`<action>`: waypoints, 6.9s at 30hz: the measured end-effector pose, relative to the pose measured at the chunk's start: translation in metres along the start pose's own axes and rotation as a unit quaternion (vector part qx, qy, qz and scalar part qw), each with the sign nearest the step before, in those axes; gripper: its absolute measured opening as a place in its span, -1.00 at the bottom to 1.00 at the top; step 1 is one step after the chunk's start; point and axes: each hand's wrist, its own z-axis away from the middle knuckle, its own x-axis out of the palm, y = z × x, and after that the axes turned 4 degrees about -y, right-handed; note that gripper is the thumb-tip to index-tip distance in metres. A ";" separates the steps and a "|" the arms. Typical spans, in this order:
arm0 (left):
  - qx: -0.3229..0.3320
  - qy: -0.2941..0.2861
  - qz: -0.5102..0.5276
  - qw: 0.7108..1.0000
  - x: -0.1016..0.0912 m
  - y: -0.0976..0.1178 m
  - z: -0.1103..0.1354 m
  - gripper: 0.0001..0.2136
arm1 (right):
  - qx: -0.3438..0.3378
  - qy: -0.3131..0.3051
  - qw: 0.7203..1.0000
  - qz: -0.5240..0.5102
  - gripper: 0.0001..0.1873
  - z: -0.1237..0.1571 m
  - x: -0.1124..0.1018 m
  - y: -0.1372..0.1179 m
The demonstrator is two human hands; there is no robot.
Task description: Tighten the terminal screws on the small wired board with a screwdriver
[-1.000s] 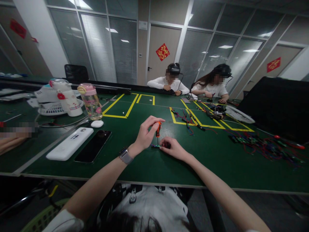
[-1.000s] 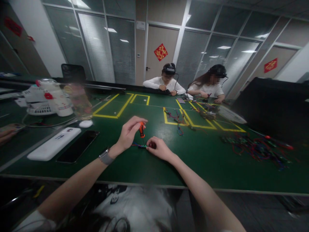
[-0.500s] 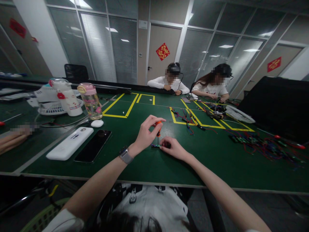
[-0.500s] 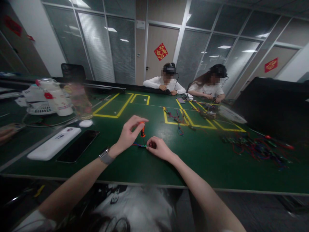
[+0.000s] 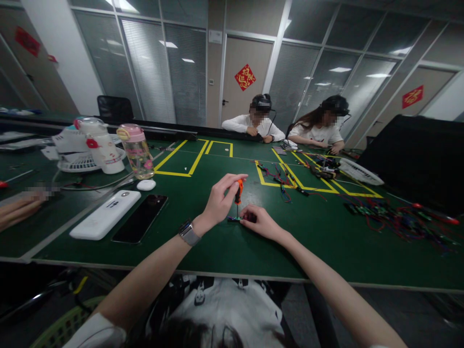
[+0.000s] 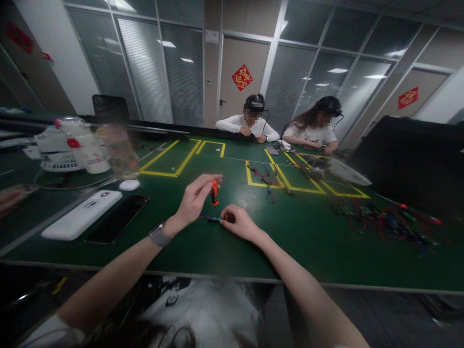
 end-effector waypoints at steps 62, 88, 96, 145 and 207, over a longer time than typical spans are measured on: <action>0.024 0.045 -0.058 0.997 0.003 -0.002 0.001 -0.89 | -0.007 0.001 1.000 0.000 -0.91 0.000 0.001 0.003; 0.032 -0.017 -0.034 0.999 0.005 0.000 0.003 -0.70 | -0.010 0.002 1.000 0.008 -0.92 0.001 0.001 0.001; 0.020 0.001 -0.055 0.998 0.005 0.001 0.002 -0.77 | -0.008 0.001 1.000 0.006 -0.92 0.000 0.001 0.001; 0.030 0.026 -0.064 0.997 0.006 -0.001 0.004 -0.78 | -0.014 0.001 1.000 0.022 -0.92 0.000 0.000 0.001; 0.028 0.019 -0.083 0.996 0.005 0.001 0.002 -0.77 | -0.010 0.000 1.000 0.022 -0.92 0.001 0.000 0.001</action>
